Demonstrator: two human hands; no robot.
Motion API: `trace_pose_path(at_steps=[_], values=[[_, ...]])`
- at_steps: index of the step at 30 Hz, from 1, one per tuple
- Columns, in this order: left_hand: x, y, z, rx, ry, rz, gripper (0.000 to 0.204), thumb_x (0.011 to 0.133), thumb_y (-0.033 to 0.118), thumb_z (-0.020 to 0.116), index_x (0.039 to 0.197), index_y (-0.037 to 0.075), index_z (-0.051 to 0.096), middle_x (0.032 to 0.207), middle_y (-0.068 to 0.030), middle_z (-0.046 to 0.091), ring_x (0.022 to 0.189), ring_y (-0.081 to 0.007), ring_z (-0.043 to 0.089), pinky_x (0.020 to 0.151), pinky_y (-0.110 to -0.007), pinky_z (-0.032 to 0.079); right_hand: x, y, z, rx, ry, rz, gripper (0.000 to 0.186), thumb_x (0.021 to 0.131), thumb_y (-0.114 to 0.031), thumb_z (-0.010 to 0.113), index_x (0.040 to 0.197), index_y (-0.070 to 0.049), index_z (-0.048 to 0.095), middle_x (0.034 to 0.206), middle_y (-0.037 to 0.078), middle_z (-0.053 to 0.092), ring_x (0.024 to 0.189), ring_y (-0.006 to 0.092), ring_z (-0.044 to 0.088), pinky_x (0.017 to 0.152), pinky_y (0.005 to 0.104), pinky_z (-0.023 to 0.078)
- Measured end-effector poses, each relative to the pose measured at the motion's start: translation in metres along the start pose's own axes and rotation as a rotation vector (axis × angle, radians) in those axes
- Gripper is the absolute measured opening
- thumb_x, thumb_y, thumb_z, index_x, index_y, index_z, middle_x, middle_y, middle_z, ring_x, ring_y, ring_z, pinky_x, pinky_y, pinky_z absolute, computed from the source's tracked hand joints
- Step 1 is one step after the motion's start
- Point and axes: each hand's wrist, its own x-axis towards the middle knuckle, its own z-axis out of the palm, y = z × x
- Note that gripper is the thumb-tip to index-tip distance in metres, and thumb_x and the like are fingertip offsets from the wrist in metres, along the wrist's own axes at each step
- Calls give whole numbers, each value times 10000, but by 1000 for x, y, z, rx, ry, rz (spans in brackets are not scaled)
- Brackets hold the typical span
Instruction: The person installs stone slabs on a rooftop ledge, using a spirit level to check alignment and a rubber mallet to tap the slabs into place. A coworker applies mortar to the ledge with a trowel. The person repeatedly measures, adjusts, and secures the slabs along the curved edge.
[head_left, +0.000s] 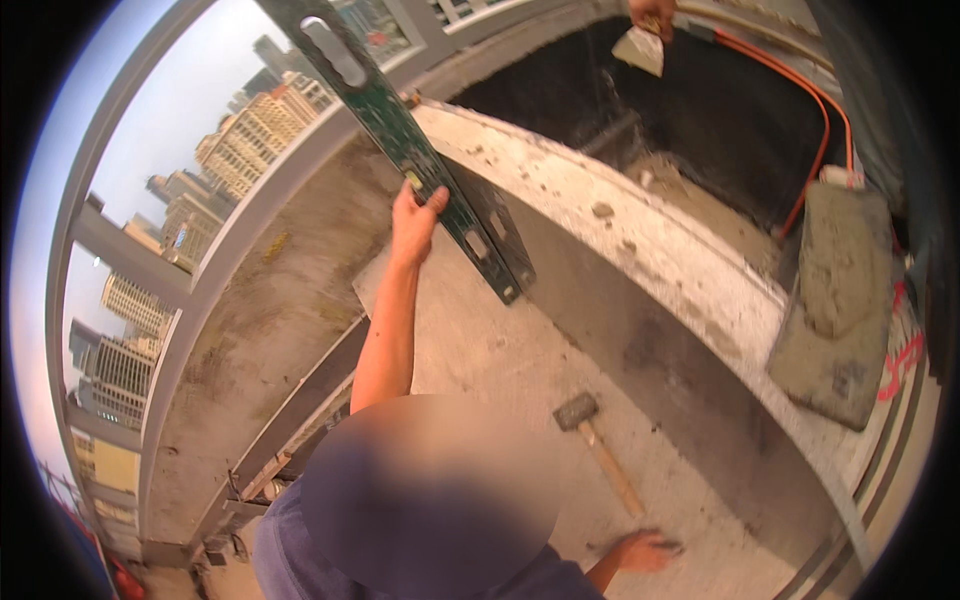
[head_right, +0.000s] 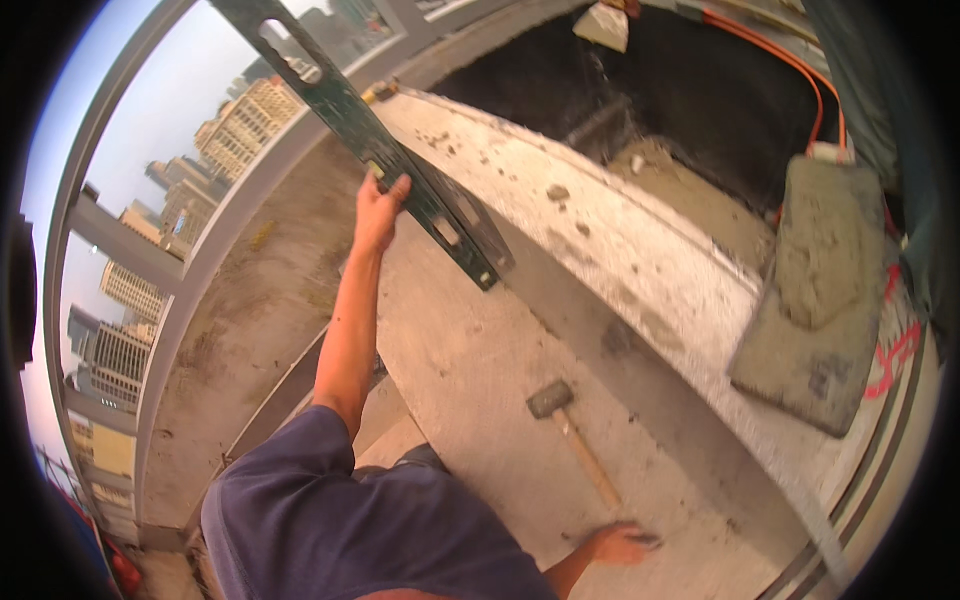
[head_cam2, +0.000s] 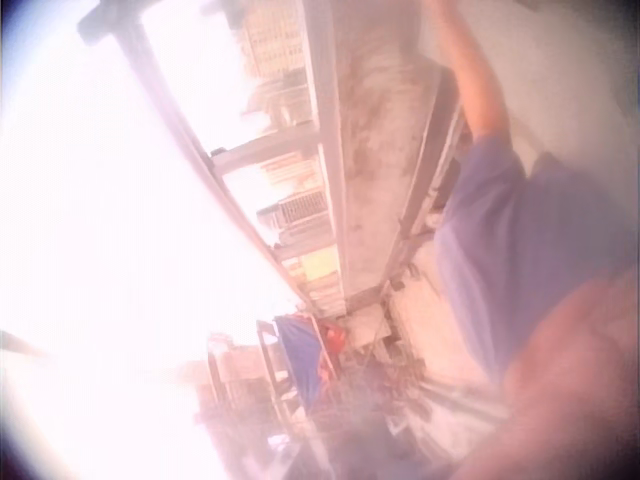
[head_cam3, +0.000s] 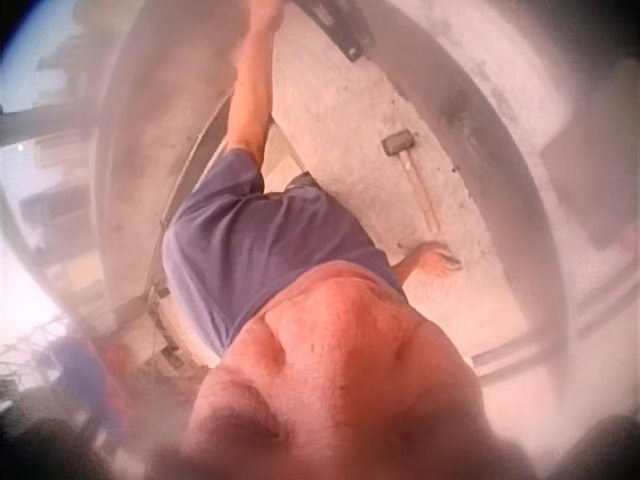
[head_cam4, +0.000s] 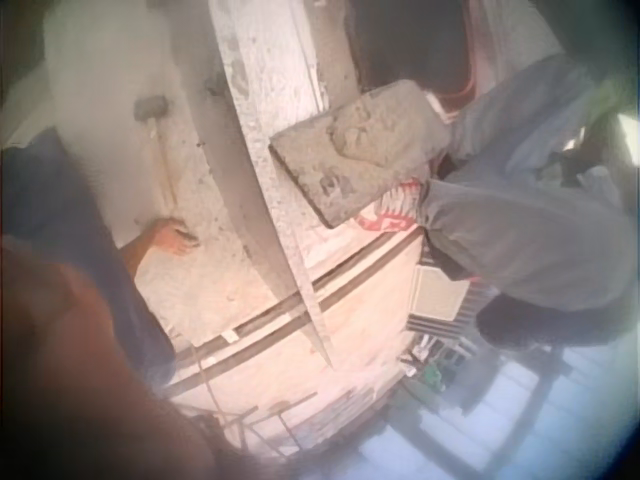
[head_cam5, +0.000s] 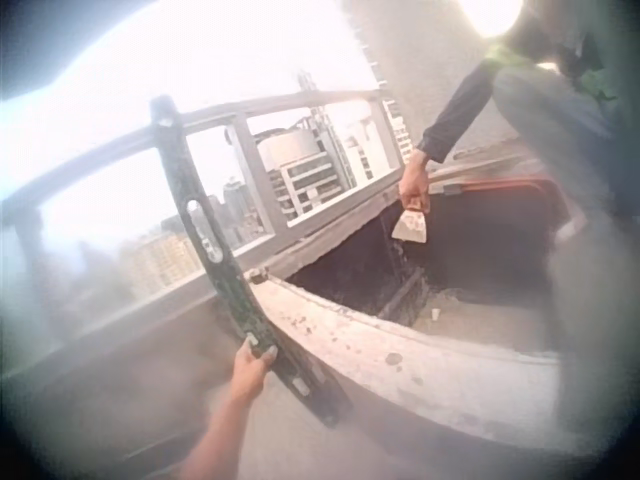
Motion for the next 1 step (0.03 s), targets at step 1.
trace_pose_path(at_steps=[1], values=[[-2,-7,1,136,41,4,471,1016,129,791,1438,24,609,1249,-63,736,1080,-168,681,958,-342,562,6,-37,23,69,74,-55,710,1085,-501,552,1617,-38,469,1662,133,481,1417,373,535,1186,528,404]])
